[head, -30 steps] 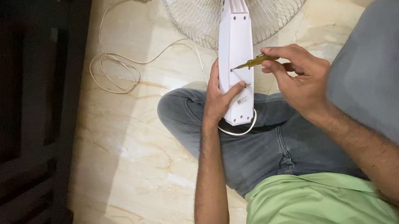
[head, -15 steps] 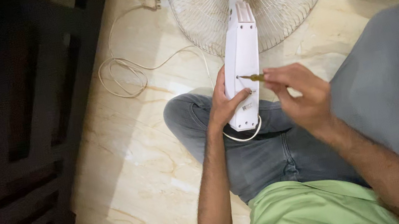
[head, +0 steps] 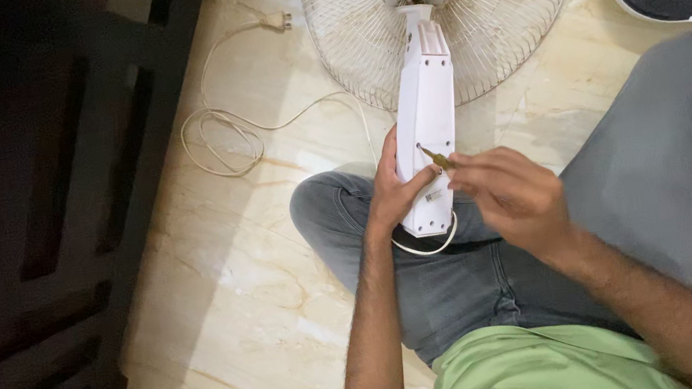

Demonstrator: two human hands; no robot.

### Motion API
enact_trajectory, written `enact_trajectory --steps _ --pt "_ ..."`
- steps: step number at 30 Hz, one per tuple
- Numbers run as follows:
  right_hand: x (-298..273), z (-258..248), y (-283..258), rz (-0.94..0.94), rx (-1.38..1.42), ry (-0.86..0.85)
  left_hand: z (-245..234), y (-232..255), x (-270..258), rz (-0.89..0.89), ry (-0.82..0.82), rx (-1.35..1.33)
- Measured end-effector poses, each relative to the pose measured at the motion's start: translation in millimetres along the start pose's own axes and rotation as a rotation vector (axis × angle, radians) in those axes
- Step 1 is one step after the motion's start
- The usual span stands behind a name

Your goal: The person sits on the floor and uses a screwdriver to remove screws from the back cover of an electric fan's control panel. They remove the cover, place it aside, and then proceed to unscrew and remove the internal switch assembly from the housing.

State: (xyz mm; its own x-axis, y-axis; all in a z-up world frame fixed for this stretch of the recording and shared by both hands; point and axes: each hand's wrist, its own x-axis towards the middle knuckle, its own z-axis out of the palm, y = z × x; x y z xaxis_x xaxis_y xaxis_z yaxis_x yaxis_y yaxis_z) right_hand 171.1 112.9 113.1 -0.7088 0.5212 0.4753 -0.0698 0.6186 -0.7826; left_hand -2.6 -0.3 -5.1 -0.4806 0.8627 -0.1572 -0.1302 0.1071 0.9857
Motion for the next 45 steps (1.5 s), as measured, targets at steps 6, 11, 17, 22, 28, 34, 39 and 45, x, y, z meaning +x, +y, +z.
enact_trajectory --steps 6,11,17,22,28,34,39,45 --pt "33.3 1.8 6.2 0.213 0.130 0.108 -0.3 1.2 -1.3 -0.007 0.004 0.004" --pt "44.0 7.4 11.8 0.222 0.211 0.186 0.7 5.7 -3.0 -0.004 0.040 0.118" --pt "32.4 1.9 25.5 0.138 0.326 0.134 1.0 2.8 -2.7 -0.015 0.060 0.120" --pt "27.5 2.7 29.8 0.128 0.303 0.119 0.8 2.4 -2.6 -0.005 0.071 0.153" --pt "28.6 -4.0 32.6 0.107 0.233 0.109 1.0 1.0 -1.4 -0.093 0.074 0.162" --pt "28.6 -4.1 35.1 0.105 0.243 0.128 0.8 1.8 -1.0 -0.044 0.059 0.106" --pt "27.4 -5.1 37.4 -0.007 0.157 0.098 0.8 2.6 -1.3 -0.058 0.059 0.119" --pt "24.6 -2.2 36.3 0.108 0.239 0.125 -0.2 2.1 -1.7 -0.047 0.056 0.139"
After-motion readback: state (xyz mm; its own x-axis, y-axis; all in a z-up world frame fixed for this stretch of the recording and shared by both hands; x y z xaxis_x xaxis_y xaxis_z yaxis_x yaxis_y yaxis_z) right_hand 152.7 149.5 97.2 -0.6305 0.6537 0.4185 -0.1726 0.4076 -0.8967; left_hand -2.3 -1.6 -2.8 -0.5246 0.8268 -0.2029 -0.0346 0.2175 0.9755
